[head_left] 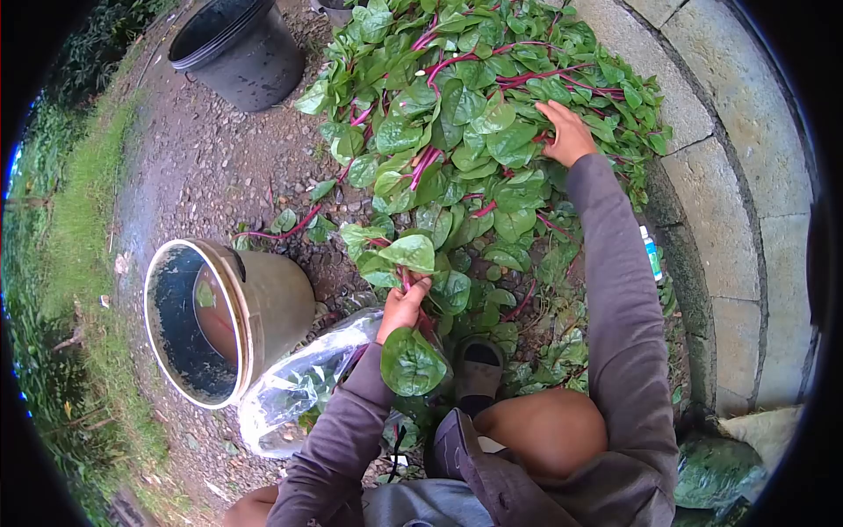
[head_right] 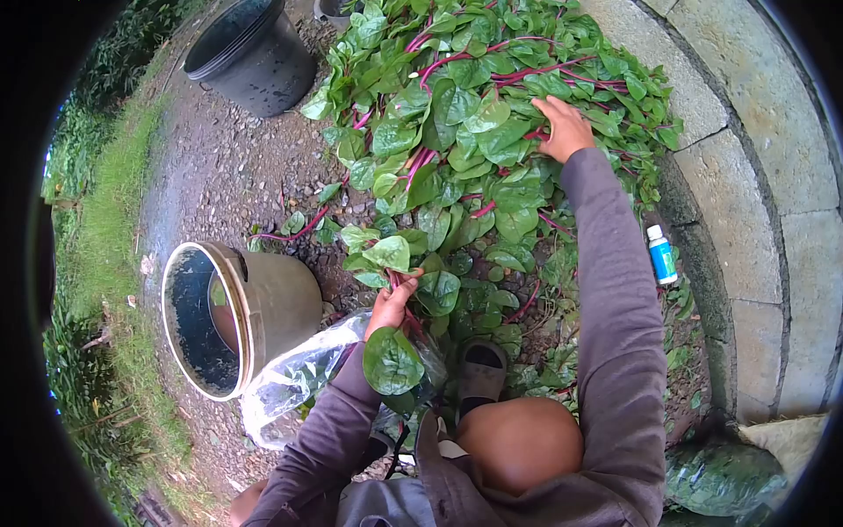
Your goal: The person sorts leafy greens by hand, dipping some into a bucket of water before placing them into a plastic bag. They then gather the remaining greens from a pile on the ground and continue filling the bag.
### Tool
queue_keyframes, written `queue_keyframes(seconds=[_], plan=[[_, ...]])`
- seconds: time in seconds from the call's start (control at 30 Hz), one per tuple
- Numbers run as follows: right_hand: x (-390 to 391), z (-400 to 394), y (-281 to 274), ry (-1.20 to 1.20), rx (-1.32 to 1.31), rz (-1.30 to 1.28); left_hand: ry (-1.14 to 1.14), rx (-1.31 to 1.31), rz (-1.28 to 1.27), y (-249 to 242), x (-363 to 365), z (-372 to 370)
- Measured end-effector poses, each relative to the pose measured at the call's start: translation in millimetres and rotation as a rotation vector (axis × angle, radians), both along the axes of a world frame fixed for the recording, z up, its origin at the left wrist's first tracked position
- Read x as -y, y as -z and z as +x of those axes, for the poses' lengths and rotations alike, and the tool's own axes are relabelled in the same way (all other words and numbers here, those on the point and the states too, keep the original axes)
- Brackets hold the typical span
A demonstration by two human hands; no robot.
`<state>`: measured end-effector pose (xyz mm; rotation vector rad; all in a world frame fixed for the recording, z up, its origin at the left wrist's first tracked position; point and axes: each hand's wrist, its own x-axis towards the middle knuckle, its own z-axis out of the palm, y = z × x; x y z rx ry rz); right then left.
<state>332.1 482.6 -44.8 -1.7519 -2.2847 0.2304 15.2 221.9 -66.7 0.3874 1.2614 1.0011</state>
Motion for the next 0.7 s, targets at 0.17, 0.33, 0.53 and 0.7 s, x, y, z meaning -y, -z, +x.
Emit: queue_keyframes(seconds=[0.17, 0.33, 0.53, 0.7], plan=[[-11.0, 2.0, -3.5, -0.039, 0.212, -0.008, -0.086, 0.192, -0.147, -2.0, -4.7, -3.3], [-14.6, 15.9, 13.3, -0.005, -0.098, 0.071, -0.065, 0.239, -0.143, -10.6, -5.1, -3.5], [4.8, 28.0, -20.6, -0.151, -0.020, -0.137, -0.038, 0.239, -0.056, -2.7, -2.9, -6.9], [-40.2, -10.3, -77.3, -0.189, -0.185, -0.116, -0.079, 0.259, -0.046, -3.2, -1.3, 1.8]])
